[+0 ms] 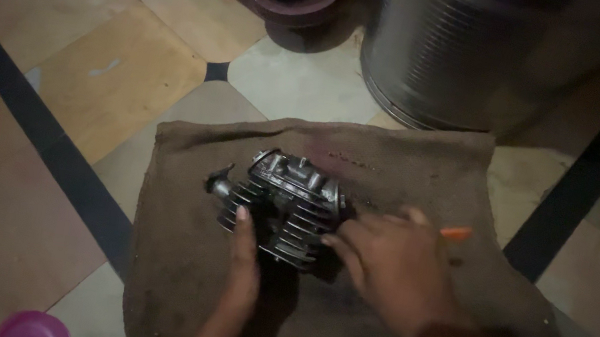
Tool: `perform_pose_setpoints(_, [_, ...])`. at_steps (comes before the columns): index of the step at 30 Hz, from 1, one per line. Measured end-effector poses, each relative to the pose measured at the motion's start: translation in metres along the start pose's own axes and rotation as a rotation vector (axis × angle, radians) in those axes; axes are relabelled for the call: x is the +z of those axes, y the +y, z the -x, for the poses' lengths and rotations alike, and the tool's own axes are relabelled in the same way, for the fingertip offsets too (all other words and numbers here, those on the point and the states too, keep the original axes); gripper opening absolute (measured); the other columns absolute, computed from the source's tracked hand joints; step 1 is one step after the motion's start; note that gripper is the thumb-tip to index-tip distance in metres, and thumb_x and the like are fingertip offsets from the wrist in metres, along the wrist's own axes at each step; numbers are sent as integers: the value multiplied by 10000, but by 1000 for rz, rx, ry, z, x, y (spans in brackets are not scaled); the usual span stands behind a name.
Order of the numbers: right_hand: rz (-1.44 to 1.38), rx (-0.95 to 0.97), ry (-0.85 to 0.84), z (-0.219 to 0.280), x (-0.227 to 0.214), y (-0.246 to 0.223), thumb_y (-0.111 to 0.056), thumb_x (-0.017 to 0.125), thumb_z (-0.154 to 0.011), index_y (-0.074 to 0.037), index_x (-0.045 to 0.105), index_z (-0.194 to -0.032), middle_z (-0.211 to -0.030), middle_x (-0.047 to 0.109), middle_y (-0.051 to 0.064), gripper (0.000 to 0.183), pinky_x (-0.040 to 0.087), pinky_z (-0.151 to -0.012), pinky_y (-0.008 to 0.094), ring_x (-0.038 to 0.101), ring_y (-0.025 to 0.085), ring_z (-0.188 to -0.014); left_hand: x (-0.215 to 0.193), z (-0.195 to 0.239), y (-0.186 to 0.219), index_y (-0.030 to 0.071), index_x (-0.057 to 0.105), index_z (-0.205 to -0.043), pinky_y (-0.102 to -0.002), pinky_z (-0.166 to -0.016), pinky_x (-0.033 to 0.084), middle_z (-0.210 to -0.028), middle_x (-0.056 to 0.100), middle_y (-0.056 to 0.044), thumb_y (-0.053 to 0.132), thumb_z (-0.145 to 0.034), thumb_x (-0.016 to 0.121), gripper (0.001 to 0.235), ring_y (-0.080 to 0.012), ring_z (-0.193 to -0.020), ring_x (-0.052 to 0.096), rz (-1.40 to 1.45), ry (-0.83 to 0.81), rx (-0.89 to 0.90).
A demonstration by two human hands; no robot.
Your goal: The person scrubs a metallic engine cylinder head with a small orange-handled brush. They rotate the part to clean different sides and crevices while it rests on a brown cloth on the floor.
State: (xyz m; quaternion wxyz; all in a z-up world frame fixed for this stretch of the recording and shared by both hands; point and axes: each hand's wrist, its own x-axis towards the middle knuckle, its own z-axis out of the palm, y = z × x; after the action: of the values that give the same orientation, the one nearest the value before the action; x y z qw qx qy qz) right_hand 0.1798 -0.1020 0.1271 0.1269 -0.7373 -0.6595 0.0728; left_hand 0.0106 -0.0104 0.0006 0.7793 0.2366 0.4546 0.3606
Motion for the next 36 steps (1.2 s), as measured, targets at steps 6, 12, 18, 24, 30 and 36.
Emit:
perform_pose_setpoints(6, [88,-67,111,9,20,-17,-226,638,-882,-160,698,-874,-775,705,39,89,534,-724,437,715,242,-726,-18,-27,-6,114,406,-1459,-556,-1004,469,-1366,548,-210,780,-824,430,921,-350,-1257,550,-292,124,111])
perform_pose_setpoints(12, [63,10,93,13,20,-19,-258,650,-885,-175,710,-974,-861,712,30,136,526,-672,427,709,243,-655,-21,-27,-15,-36,411,-1483,-580,-1079,413,-1407,480,-308,728,-897,550,974,-448,-1273,487,-61,-116,274])
perform_pose_setpoints(18, [132,36,91,6,25,-5,-308,682,-877,-195,703,-964,-816,720,20,144,530,-772,467,718,255,-718,-21,-30,-12,94,323,-1535,-591,-1086,427,-1469,479,-266,789,-796,487,1028,-429,-1346,496,-200,39,121])
perform_pose_setpoints(24, [76,-137,61,-13,26,-5,-238,711,-821,-169,700,-959,-815,733,31,155,513,-757,483,722,214,-719,-19,-16,-7,139,252,-1570,-613,-1079,376,-1490,451,-243,806,-778,444,1053,-430,-1357,457,-300,101,69])
perform_pose_setpoints(30, [62,-89,60,-15,6,1,-299,723,-891,-174,712,-910,-801,739,30,127,514,-693,420,701,226,-647,-9,-14,-3,102,263,-1545,-623,-1175,353,-1526,418,-263,787,-763,551,1078,-448,-1423,427,-56,-64,173])
perform_pose_setpoints(36, [85,-163,7,-6,0,0,-249,747,-794,-177,719,-937,-846,734,25,163,508,-727,438,707,211,-689,-28,-24,-14,149,228,-1599,-576,-1084,357,-1531,387,-205,758,-845,368,979,-386,-1391,408,-325,106,84])
